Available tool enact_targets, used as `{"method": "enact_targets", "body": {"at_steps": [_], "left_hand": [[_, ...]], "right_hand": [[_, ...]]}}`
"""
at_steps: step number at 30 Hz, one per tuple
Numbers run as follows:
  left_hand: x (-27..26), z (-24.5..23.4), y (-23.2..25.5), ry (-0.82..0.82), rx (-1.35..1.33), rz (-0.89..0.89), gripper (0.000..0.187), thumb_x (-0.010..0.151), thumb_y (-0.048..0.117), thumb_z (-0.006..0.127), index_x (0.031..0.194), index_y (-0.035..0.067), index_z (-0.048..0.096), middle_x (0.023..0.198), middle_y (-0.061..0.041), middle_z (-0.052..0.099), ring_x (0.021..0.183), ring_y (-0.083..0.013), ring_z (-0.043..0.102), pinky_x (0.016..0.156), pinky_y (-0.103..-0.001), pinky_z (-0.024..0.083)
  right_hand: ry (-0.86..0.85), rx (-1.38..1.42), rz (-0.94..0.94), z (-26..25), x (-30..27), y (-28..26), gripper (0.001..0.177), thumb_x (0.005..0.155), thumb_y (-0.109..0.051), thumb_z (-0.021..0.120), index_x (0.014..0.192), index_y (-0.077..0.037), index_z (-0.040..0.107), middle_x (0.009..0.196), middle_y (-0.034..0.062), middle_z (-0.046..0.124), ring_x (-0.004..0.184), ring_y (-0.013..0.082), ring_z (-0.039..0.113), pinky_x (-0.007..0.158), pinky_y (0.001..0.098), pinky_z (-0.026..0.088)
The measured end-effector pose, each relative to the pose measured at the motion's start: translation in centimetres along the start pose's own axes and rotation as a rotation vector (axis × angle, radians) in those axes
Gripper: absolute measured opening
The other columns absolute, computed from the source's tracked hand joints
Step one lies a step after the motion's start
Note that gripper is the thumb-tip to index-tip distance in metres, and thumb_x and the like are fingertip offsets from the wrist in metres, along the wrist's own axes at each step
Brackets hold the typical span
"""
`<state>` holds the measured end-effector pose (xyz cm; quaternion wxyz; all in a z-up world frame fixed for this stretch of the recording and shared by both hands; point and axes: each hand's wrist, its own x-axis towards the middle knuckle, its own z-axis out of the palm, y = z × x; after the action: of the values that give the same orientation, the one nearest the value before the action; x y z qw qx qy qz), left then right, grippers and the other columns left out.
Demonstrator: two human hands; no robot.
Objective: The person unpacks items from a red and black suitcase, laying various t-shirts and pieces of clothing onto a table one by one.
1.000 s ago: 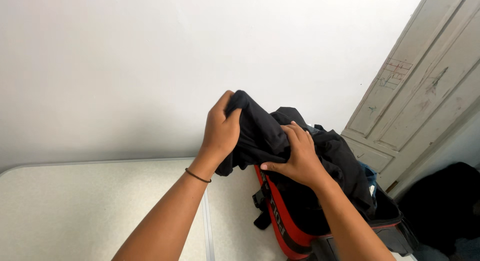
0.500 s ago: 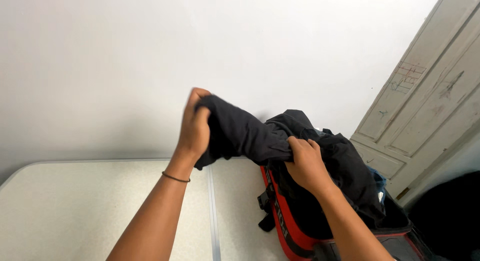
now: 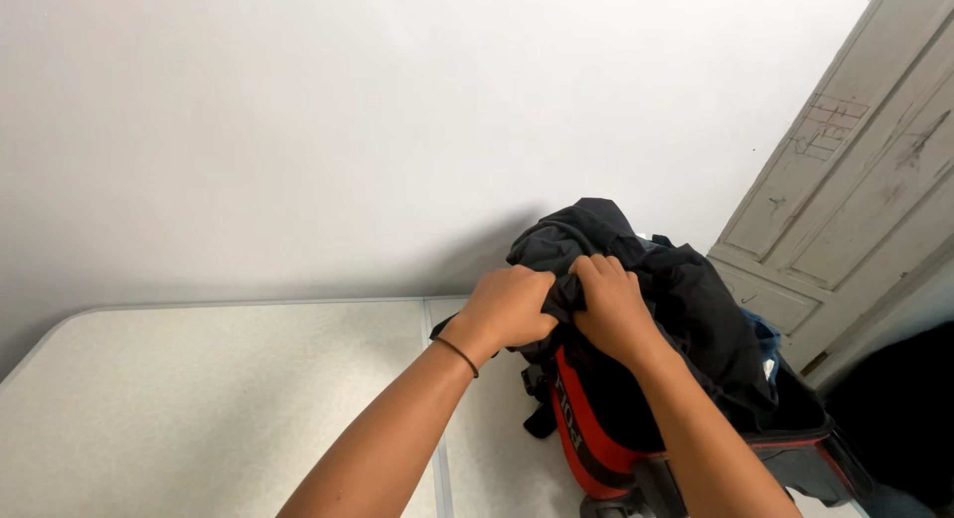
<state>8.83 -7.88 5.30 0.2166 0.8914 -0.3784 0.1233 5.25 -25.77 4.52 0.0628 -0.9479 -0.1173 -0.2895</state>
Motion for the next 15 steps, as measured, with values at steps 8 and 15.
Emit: {"method": "enact_targets", "body": {"at_steps": [8,15], "left_hand": [[3.4,0.6,0.8,0.086,-0.402,0.045,0.027,0.083,0.020,0.068,0.104,0.003,0.069,0.104,-0.018,0.070,0.099,-0.0354,0.067,0.085,-0.044,0.053],[5.9,1.8,2.7,0.111,-0.565,0.078,0.029,0.090,0.024,0.067,0.107,0.001,0.071,0.110,-0.016,0.068,0.105,-0.0303,0.066,0.092,-0.041,0.051]], "right_hand": [[-0.225,0.533,0.352,-2.4,-1.4,5.7,0.059,0.074,-0.016,0.080,0.130,-0.005,0.064,0.116,0.0114,0.073,0.109,0.0221,0.069,0.096,0.0350,0.052],[-0.245,0.896,0.402,-2.9,-3.4,8.6,0.060,0.078,-0.015,0.079,0.135,-0.004,0.063,0.120,0.0074,0.075,0.113,0.0188,0.067,0.102,0.0330,0.048]]}}
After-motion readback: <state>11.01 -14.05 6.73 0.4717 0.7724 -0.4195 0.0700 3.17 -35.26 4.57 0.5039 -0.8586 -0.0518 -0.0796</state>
